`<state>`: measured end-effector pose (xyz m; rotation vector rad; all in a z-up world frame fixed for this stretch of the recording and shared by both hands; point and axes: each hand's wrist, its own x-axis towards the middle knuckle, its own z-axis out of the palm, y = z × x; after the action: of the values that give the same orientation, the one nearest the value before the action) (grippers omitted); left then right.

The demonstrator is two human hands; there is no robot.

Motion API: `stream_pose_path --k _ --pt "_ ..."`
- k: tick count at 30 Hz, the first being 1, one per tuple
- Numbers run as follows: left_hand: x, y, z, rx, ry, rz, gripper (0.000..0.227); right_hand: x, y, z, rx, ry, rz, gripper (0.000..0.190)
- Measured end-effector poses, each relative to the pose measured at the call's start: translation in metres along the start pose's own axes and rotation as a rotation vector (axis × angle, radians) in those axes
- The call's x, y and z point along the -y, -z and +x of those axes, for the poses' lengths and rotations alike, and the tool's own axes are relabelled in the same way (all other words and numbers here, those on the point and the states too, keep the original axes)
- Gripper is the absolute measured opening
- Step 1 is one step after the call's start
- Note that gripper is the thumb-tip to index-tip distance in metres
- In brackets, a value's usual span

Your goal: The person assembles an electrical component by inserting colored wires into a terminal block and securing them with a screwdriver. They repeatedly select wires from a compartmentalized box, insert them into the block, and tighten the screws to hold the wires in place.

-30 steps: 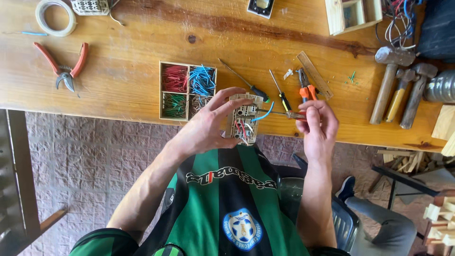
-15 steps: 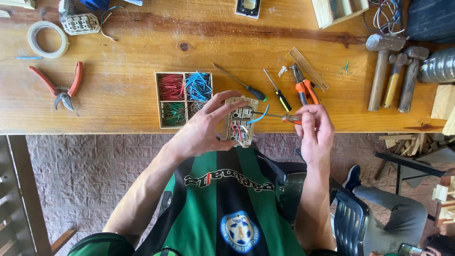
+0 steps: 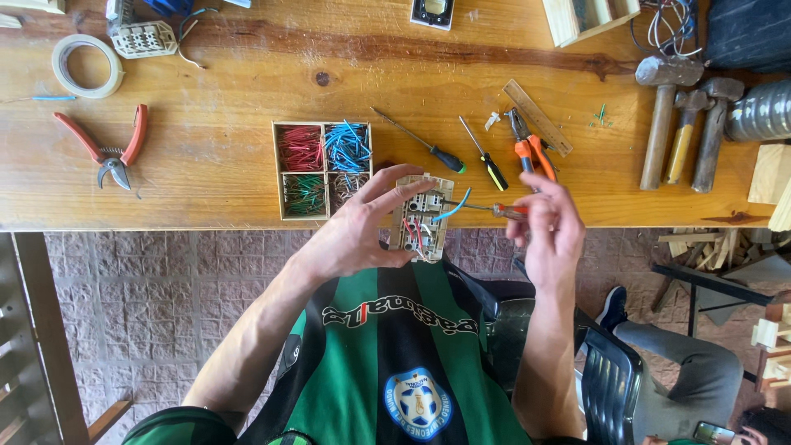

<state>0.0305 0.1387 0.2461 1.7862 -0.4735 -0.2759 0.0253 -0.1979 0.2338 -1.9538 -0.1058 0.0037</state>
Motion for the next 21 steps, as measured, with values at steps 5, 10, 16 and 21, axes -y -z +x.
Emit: stream_pose_path --k 5,10,16,21 --pt "0.001 -0.001 -0.004 -0.009 0.013 0.008 0.113 -0.015 0.005 0.003 0.008 0.102 0.039 0.036" --pt "-0.004 -0.004 -0.006 -0.005 0.010 -0.005 0.112 -0.016 0.002 0.011 0.033 0.205 0.143 0.059" --pt "0.005 -0.014 -0.011 -0.037 0.022 -0.034 0.117 0.000 -0.003 0.010 -0.006 0.055 0.072 0.043" --pt "0.002 -0.007 -0.011 -0.062 0.024 0.011 0.111 -0.024 0.004 0.017 0.035 0.131 0.122 0.038"
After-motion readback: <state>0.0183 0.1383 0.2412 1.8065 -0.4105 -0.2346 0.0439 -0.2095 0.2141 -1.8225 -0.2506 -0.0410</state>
